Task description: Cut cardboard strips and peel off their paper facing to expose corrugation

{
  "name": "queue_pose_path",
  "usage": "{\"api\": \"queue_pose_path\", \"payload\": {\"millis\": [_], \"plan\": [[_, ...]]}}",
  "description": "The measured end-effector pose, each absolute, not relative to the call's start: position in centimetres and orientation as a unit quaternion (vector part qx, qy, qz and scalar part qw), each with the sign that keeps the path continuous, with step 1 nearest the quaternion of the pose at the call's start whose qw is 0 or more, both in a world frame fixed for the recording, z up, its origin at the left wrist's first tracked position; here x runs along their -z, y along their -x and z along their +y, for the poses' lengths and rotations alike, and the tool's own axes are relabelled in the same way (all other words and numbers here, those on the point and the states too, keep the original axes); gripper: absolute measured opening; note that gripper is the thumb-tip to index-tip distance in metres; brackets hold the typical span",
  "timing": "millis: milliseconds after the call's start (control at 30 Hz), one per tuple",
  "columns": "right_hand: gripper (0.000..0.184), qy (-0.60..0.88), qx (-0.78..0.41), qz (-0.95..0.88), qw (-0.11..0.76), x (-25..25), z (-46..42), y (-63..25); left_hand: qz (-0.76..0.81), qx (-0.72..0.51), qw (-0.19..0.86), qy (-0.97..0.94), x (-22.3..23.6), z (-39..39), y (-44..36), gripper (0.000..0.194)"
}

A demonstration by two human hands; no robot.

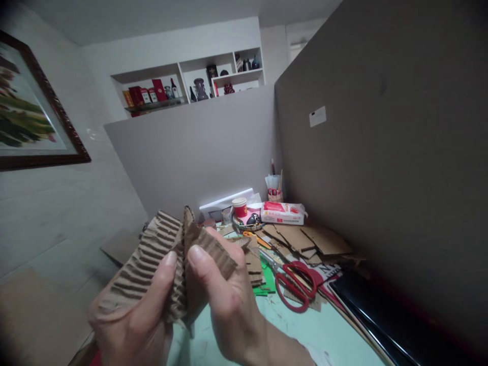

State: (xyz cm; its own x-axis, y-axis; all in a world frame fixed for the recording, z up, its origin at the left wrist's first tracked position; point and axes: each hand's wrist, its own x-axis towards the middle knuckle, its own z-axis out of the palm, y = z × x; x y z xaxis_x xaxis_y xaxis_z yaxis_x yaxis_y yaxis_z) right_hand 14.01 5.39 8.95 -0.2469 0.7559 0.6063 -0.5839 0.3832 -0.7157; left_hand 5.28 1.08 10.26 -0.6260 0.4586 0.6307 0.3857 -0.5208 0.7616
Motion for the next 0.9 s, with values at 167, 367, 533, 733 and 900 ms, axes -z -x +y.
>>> {"api": "queue_pose_path", "payload": {"millis": [167,367,533,733,900], "plan": [[0.02,0.113,-0.244,-0.737,0.62,-10.8,5.9,-15.7,0.459,-0.701,0.224,-0.497,-11.4,0.8,-3.7,0.019],[0.021,0.103,-0.108,-0.824,0.546,-11.3,6.6,-17.0,0.414,-0.633,0.35,-0.553,-12.1,0.9,-1.8,0.046],[0.027,0.058,-0.233,-0.815,0.528,-11.6,6.7,-17.2,0.453,-0.617,0.335,-0.55,-12.1,1.1,-2.4,0.028],[0.032,0.067,-0.265,-0.822,0.499,-11.8,7.0,-17.5,0.458,-0.593,0.366,-0.552,-12.1,1.0,-2.0,0.011],[0.025,0.118,-0.255,-0.842,0.46,-11.6,6.7,-17.2,0.447,-0.608,0.383,-0.533,-12.0,0.8,-1.4,0.012]]}}
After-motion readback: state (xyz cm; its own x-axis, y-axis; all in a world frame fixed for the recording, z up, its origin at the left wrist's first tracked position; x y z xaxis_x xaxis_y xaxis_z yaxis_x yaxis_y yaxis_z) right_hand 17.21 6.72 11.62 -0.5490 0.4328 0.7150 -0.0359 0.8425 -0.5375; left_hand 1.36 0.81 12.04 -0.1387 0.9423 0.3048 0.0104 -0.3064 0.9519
